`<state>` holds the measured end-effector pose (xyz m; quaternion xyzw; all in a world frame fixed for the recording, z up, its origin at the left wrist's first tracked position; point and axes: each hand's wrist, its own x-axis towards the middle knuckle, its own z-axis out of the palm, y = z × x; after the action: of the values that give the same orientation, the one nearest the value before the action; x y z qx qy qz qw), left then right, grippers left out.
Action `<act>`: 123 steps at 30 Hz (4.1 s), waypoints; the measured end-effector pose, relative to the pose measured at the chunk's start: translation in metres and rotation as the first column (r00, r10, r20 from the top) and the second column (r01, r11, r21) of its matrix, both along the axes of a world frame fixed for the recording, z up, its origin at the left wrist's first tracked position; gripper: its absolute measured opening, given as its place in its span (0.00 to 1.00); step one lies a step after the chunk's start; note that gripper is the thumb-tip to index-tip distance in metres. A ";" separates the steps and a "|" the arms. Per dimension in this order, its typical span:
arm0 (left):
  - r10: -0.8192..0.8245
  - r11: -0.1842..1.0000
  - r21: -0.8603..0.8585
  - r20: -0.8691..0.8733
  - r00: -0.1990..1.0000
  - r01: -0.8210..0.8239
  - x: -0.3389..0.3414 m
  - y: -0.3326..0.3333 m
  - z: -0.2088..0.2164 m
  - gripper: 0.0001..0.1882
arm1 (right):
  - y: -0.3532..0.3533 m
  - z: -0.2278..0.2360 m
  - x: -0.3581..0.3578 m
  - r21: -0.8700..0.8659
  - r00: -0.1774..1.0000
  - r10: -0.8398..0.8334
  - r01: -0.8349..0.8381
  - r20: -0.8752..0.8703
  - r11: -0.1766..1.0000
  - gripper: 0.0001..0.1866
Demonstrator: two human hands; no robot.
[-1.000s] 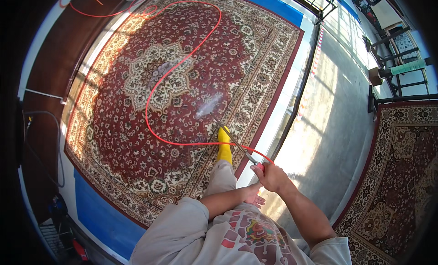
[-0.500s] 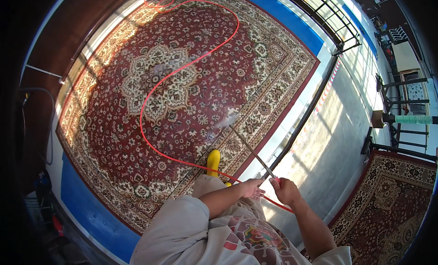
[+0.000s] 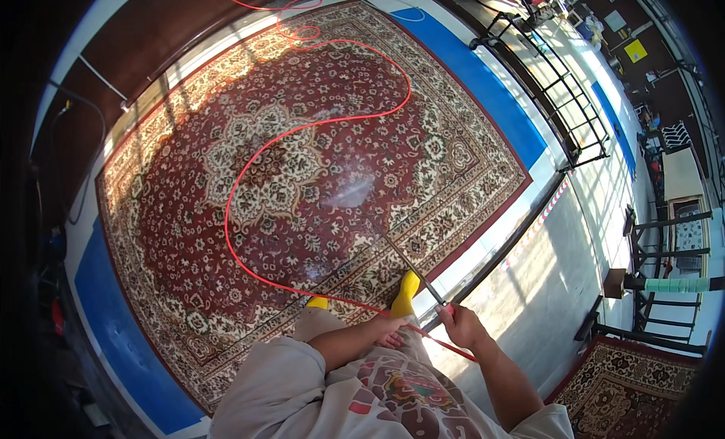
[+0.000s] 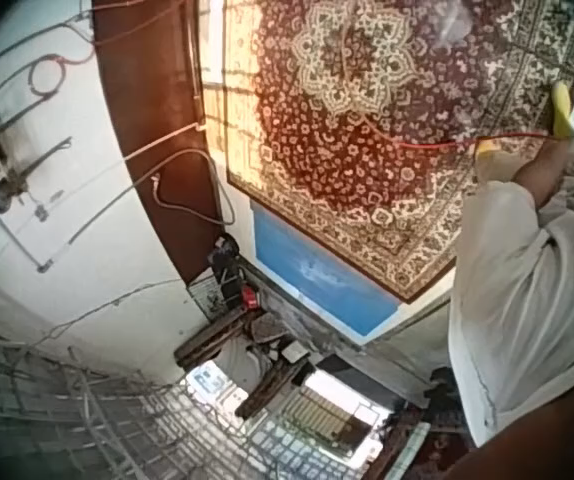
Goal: Wash a large area rug using a high-pressure water spray wand.
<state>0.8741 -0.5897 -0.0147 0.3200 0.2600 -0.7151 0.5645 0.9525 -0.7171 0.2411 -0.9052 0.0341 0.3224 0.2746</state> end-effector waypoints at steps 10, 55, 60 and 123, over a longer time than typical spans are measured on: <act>0.285 0.952 0.127 -0.025 0.958 -0.279 0.068 -0.141 -0.013 0.40 | -0.095 -0.038 0.136 0.051 0.996 0.079 -0.081 0.041 0.995 0.28; -0.592 0.680 0.727 0.623 0.511 -0.099 0.133 -0.018 -0.005 0.26 | -0.320 -0.030 0.116 -0.156 0.986 0.124 -0.141 -0.113 0.978 0.29; -0.560 0.522 0.764 0.643 0.523 -0.380 0.071 0.112 -0.071 0.18 | -0.290 -0.070 0.141 -0.017 0.995 0.099 -0.099 -0.009 0.995 0.27; 0.389 0.446 0.552 0.590 0.708 -0.705 0.648 0.248 0.078 0.22 | 0.010 -0.115 0.902 0.177 0.956 0.189 -0.230 0.222 0.957 0.23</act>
<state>1.5218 -0.3414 0.0637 0.5485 0.5054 -0.2376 0.6223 1.8543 -0.7073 0.1265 -0.8994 -0.1235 0.2577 0.3307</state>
